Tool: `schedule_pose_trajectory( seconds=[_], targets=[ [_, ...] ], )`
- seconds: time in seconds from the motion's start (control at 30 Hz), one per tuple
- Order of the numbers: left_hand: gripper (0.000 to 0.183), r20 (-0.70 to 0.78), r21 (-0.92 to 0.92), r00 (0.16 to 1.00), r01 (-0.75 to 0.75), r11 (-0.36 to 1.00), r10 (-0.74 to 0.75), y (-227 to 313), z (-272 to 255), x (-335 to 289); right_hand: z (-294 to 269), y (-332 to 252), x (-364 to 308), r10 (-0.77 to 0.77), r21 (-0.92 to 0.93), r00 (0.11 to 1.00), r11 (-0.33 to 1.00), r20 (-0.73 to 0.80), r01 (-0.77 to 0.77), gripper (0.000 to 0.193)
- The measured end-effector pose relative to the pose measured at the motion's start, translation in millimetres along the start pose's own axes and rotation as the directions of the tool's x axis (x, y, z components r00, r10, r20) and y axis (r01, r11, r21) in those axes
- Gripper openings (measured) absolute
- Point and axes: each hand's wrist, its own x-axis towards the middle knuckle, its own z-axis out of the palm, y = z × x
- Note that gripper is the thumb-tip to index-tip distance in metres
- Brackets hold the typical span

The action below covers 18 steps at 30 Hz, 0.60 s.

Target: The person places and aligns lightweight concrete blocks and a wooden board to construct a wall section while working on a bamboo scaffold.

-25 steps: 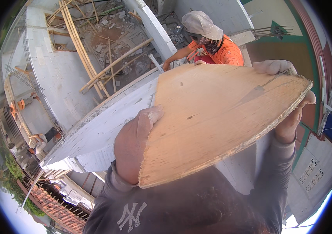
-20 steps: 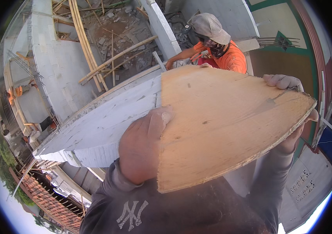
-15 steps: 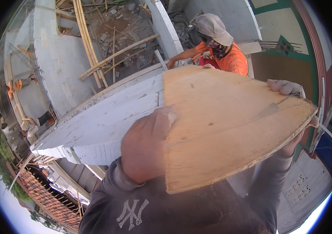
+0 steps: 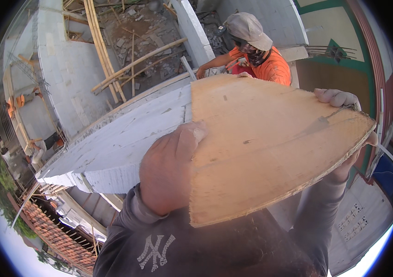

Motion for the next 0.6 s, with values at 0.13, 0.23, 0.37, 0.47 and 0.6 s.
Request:
schedule_pose_trajectory(
  seconds=[0.13,0.23,0.37,0.47,0.6],
  targets=[
    [0.045,-0.007,-0.002,1.000,0.007,1.000,-0.007,4.1,0.1,0.9,0.0,2.0,-1.4,0.010,0.037,1.000,0.999,-0.016,-0.010,0.116],
    [0.042,0.001,0.004,1.000,0.012,1.000,-0.012,3.5,0.4,1.7,-1.3,-1.9,-0.2,0.020,0.040,1.000,0.999,-0.007,-0.020,0.117],
    [0.040,0.035,0.025,0.999,0.037,0.999,-0.038,3.9,0.3,0.9,-2.4,-0.5,-0.5,0.016,0.060,0.999,0.998,0.028,-0.018,0.116],
    [0.039,0.039,0.004,0.999,0.017,1.000,-0.017,5.9,-3.7,2.2,-3.7,-7.6,0.3,0.047,-0.102,0.997,0.994,0.054,-0.041,0.110],
    [0.078,0.072,0.019,0.997,-0.009,1.000,0.008,-2.4,-2.2,-0.9,-10.6,-6.3,-0.7,0.012,-0.082,0.994,0.997,0.113,-0.002,0.092]
  ],
)
